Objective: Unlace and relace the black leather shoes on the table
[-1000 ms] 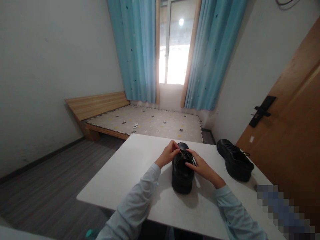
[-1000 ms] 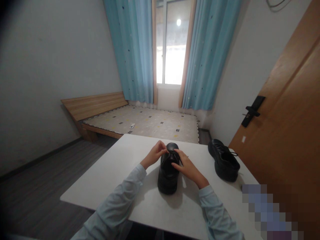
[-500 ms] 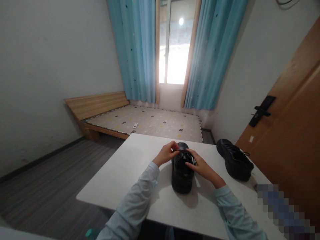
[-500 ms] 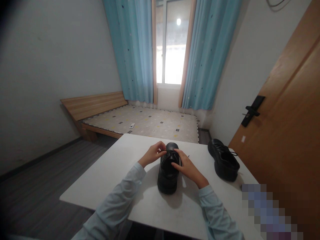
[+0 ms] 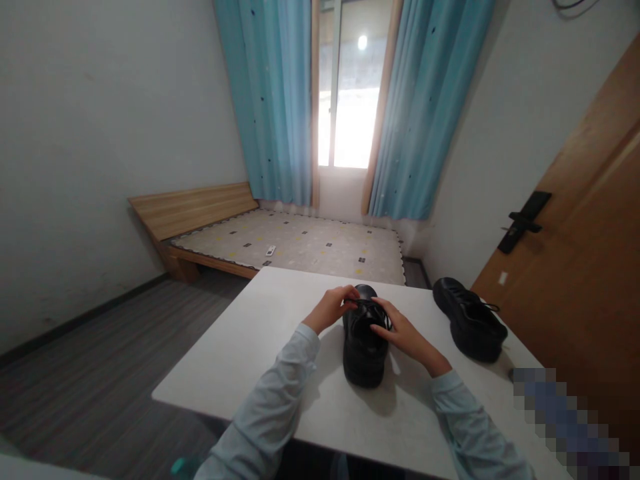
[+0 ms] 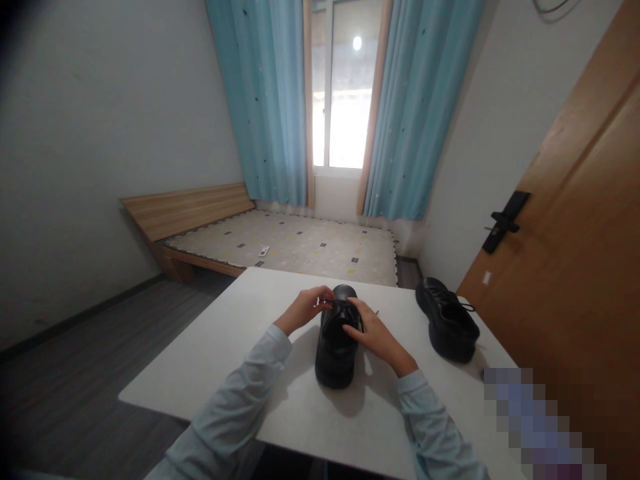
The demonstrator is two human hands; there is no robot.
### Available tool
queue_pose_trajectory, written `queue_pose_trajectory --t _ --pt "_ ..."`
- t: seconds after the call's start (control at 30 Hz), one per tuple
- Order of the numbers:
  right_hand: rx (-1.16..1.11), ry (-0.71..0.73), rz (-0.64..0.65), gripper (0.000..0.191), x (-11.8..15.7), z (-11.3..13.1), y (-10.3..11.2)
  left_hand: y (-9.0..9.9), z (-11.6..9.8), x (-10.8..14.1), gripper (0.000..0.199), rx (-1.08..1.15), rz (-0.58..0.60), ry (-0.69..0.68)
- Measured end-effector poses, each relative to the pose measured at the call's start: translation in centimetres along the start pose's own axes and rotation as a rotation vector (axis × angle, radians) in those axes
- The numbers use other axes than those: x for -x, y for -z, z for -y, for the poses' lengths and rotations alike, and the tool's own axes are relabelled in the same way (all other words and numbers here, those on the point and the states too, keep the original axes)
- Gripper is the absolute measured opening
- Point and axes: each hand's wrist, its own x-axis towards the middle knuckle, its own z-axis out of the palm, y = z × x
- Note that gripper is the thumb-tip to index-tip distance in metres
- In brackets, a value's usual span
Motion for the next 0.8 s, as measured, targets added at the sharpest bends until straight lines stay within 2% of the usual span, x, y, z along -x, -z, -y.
queue_pose_trajectory --t 0.4,0.6,0.8 --pt "-0.009 0.0 -0.01 0.059 0.1 0.1 0.1 0.8 0.5 0.1 0.012 -0.221 -0.093 -0.004" --pt "-0.018 0.0 -0.008 0.059 0.2 0.3 0.1 1.1 0.5 0.2 0.012 -0.35 -0.099 0.011" --pt "-0.015 -0.007 -0.011 0.06 0.2 0.4 0.2 1.3 0.3 0.3 0.016 -0.41 -0.202 0.06"
